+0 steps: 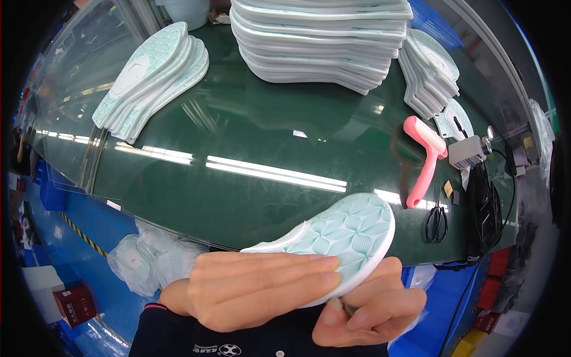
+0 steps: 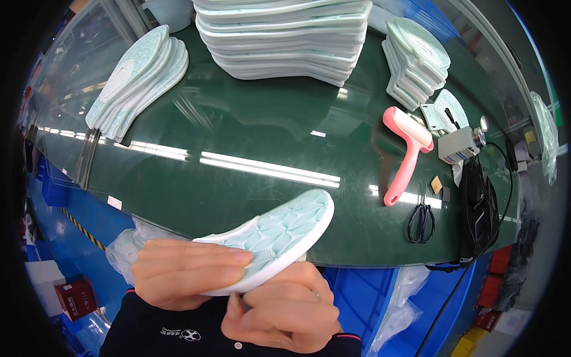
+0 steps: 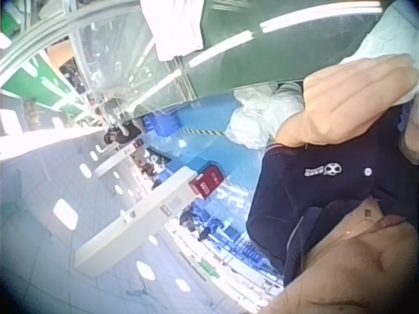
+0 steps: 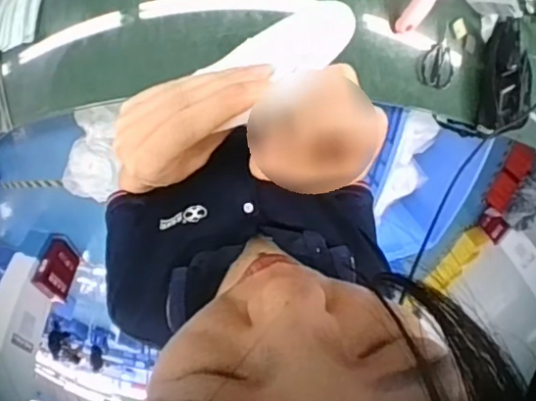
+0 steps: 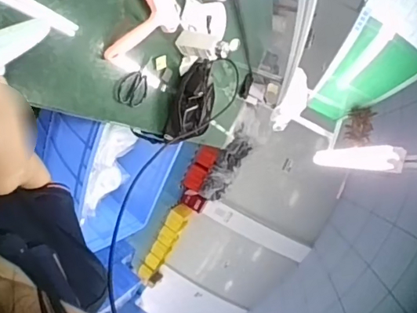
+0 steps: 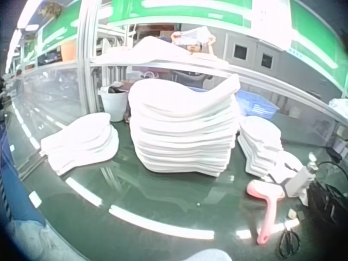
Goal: The person processes white plastic components on a green workbench. They pick up each part, inspect it, and use a pink lint roller to clean the surface. They then use scissors to trim excess material from the edges and a small wooden block to smooth the surface. The person handles the items one at a time, stacking the finished parts on the table.
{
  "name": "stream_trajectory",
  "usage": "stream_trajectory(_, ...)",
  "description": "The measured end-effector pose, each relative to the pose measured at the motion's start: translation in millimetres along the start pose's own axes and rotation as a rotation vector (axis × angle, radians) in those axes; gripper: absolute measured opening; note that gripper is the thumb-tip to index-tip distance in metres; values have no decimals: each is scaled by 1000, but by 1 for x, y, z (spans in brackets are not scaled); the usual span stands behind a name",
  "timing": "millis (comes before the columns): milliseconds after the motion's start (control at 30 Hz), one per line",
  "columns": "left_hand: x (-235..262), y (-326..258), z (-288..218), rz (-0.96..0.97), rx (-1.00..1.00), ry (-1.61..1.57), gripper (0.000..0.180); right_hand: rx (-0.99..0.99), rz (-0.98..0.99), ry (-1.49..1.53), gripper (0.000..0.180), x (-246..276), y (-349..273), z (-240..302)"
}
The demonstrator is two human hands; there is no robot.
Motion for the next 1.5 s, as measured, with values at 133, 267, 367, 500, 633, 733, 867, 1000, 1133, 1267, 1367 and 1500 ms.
stream_trajectory(133,-1,-4,2,-5,-1,15,18,-76,-216,160,35,11,-5,-10)
stream_trajectory(267,-1,2,0,2,-6,-3,18,-87,-203,85,35,7,-4,-3)
stream_trajectory(367,-2,1,0,1,-10,-12,18,-58,-271,138,35,16,-7,-5)
stream_trajectory(500,-3,2,0,5,-31,4,17,-38,-281,182,35,14,-7,-6)
stream_trajectory(633,-4,3,-1,12,-32,20,17,-60,-322,192,34,17,-6,-8)
stream_trajectory(733,-4,1,-1,17,-21,-19,16,-36,-401,338,33,25,-13,-14)
stream_trajectory(867,-2,8,-4,67,2,-96,16,86,-248,223,30,19,-12,-3)
stream_trajectory(1000,-2,8,-5,87,-3,-86,16,21,-99,318,27,13,-6,-2)
stream_trajectory(1133,-3,7,-4,66,-10,-81,17,2,-41,396,23,11,-2,-5)
stream_trajectory(1267,-3,6,-5,40,-40,-24,18,25,-104,79,34,5,-2,1)
stream_trajectory(1367,-4,6,-5,37,-41,23,19,-12,-235,152,34,12,-2,-3)
stream_trajectory(1500,-4,0,-2,3,-68,59,21,-39,-307,261,35,18,-4,-11)
Point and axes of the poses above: each hand's wrist, its own y-axis towards the middle knuckle, its own x-axis out of the back of the hand, z = x × y, the point moved 9 cm from there along y, towards the middle knuckle, and after that the axes turned 14 degrees about -x, right-handed, at the moved point
